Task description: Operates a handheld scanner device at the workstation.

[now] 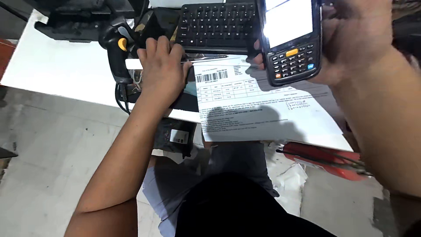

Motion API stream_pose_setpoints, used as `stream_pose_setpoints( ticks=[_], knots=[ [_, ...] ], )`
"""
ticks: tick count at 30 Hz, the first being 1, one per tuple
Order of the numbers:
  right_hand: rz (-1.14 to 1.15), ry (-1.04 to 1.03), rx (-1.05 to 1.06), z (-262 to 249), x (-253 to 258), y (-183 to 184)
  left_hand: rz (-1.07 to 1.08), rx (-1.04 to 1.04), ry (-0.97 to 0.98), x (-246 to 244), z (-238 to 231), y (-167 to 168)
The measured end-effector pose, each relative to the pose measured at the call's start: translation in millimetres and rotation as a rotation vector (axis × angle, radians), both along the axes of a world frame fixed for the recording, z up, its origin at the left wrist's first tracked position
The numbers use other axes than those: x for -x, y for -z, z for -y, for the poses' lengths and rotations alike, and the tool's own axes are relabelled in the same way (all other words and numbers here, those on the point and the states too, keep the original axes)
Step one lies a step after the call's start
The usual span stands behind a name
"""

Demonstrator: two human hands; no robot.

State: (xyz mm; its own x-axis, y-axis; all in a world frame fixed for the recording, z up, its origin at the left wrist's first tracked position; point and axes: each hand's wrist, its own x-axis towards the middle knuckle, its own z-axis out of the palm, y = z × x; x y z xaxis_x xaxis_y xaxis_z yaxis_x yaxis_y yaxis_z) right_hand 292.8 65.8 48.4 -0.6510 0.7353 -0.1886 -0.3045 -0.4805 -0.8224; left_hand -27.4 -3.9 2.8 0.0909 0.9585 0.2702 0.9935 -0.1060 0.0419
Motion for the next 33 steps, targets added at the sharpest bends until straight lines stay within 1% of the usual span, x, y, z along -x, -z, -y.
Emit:
stream_pose_setpoints(
  ticks=[2, 4, 7, 10, 13, 15, 17, 18, 21, 24, 26, 29, 33],
  knots=[
    [-0.014, 0.018, 0.002, 6, 1, 4, 0.006, 0.039, 0.001, -5, -6, -8],
    [-0.059, 0.027, -0.014, 9, 1, 8, 0.092, 0.097, 0.034, -9, -12, -23],
    [-0.067, 0.085, -0.009, 17, 11, 14, 0.295, 0.172, 0.078, -16, -26, -49],
    [-0.044, 0.125, 0.023, 17, 14, 18, 0.583, 0.129, 0.183, -38, -60, -67],
    [-0.045, 0.136, 0.034, 14, 12, 24, 0.848, 0.06, 0.345, -63, -102, -62],
    [-0.029, 0.153, 0.031, 12, 11, 25, 0.976, -0.044, 0.422, -76, -123, -48],
    [-0.016, 0.171, 0.022, 12, 9, 27, 1.018, -0.138, 0.479, -81, -129, -31],
    [-0.008, 0.182, 0.023, 12, 9, 28, 1.03, -0.131, 0.516, -80, -127, -26],
    [-0.02, 0.194, 0.026, 10, 5, 30, 1.059, 0.007, 0.599, -74, -112, -17],
    [-0.02, 0.242, 0.016, 10, 6, 26, 1.152, 0.17, 0.609, -79, -108, -11],
    [-0.034, 0.256, 0.013, 10, 5, 24, 1.151, 0.207, 0.644, -83, -105, -8],
    [-0.049, 0.26, -0.015, 9, 3, 26, 1.151, 0.209, 0.699, -85, -103, -6],
    [-0.024, 0.28, -0.035, 4, 4, 22, 1.163, 0.231, 0.776, -87, -100, -6]
  ],
)
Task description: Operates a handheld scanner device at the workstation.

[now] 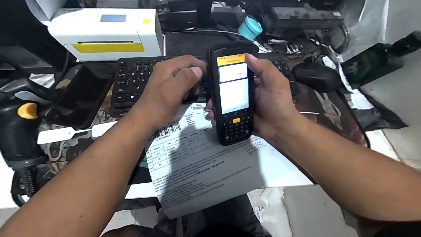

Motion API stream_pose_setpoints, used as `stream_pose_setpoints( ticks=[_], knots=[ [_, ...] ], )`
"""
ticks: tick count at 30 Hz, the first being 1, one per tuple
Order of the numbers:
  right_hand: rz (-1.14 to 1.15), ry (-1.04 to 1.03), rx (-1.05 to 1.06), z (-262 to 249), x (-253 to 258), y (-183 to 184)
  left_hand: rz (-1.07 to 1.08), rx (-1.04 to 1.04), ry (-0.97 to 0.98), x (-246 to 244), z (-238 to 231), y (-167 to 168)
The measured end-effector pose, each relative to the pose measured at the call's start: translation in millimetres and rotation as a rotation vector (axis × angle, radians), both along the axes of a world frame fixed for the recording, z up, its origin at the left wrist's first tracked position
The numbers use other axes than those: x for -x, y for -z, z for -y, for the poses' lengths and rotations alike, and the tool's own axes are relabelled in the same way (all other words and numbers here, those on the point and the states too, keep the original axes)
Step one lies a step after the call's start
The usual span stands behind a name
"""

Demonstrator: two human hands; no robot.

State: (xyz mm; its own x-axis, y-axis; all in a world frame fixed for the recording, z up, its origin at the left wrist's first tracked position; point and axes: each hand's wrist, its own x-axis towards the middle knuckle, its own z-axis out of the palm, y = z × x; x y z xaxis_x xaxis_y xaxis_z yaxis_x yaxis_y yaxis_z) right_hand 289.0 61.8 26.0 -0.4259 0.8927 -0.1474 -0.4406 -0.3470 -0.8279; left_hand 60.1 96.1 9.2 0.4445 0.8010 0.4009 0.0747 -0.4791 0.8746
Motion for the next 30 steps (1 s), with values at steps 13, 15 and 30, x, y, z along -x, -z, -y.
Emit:
stream_pose_setpoints(
  ticks=[13, 15, 30],
  knots=[
    [-0.014, -0.124, -0.102, 1, 0, 3, 0.061, 0.225, 0.062, -6, 7, -10],
    [-0.059, -0.186, -0.122, 1, 0, 3, 0.105, 0.293, 0.051, -4, 7, -13],
    [-0.024, -0.104, -0.194, 8, -1, 4, 0.102, 0.316, 0.216, -11, 13, -10]
  ],
)
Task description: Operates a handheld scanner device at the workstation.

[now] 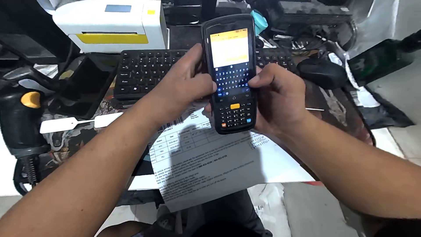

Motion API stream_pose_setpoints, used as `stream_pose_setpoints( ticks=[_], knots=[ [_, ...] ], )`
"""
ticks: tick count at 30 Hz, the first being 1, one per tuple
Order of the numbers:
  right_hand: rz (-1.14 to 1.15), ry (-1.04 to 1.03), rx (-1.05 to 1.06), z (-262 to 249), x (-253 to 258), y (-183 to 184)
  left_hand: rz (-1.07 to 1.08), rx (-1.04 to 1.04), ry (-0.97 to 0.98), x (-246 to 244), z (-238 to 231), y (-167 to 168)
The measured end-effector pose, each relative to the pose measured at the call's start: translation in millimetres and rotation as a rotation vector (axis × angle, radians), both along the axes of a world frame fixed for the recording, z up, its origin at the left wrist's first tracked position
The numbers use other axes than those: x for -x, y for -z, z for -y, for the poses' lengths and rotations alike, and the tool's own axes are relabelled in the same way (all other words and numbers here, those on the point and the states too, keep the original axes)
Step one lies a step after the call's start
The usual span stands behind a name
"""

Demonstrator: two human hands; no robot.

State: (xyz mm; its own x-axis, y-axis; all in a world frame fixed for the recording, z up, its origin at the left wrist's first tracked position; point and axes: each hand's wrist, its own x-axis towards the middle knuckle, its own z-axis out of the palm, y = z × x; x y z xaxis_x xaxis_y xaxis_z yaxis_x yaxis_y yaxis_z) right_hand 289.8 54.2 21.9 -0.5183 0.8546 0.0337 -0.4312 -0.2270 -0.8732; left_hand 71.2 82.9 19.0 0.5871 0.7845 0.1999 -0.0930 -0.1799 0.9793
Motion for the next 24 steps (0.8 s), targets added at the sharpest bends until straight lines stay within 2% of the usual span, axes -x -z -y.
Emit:
stream_pose_setpoints(
  ticks=[12, 24],
  knots=[
    [0.06, 0.033, -0.109, 3.8, 1.5, 0.3, -0.01, -0.052, -0.034, -4.7, 5.4, -1.3],
    [0.213, 0.187, -0.043, 8.4, 10.0, -2.9, -0.073, -0.087, -0.094, -10.2, 9.9, 0.5]
  ],
)
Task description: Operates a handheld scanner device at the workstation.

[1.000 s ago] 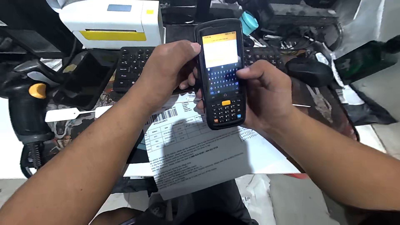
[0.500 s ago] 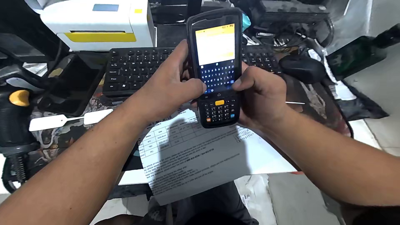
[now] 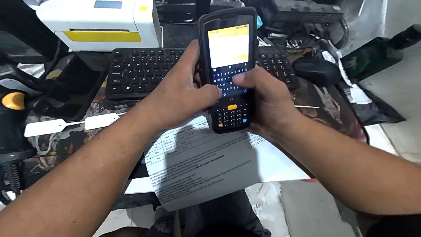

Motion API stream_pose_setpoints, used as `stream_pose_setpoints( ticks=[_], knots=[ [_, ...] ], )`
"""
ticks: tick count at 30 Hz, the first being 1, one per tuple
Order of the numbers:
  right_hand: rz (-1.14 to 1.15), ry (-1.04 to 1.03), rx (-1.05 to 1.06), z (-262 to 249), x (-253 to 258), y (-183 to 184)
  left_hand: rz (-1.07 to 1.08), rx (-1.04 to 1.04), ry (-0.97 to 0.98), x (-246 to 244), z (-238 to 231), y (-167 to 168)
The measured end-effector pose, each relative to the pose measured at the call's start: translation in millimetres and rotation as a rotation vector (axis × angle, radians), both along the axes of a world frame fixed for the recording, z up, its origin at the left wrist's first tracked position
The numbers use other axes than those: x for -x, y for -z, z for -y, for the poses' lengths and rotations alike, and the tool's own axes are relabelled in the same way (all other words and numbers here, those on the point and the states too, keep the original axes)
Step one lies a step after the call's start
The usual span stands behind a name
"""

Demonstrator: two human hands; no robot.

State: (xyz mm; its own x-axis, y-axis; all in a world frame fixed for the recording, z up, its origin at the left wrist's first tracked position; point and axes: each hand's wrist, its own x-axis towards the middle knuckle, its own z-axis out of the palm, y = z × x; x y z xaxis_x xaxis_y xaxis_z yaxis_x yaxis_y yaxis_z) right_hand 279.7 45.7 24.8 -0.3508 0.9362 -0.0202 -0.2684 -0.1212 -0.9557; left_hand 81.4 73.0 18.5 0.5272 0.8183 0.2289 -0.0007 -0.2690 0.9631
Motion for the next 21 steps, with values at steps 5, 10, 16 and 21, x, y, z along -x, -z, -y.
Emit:
stream_pose_setpoints(
  ticks=[5, 10, 16, 21],
  knots=[
    [0.045, 0.056, 0.007, 2, 4, -1, 0.017, -0.005, -0.026, -4, 1, 4],
    [0.026, -0.001, -0.032, 2, 2, 1, 0.032, 0.027, -0.111, -10, 4, 3],
    [-0.009, -0.034, -0.033, 0, 1, 4, 0.031, -0.018, -0.037, 1, -1, 5],
    [-0.059, -0.086, -0.013, -3, 0, 8, 0.021, -0.08, -0.024, 13, -8, 3]
  ],
)
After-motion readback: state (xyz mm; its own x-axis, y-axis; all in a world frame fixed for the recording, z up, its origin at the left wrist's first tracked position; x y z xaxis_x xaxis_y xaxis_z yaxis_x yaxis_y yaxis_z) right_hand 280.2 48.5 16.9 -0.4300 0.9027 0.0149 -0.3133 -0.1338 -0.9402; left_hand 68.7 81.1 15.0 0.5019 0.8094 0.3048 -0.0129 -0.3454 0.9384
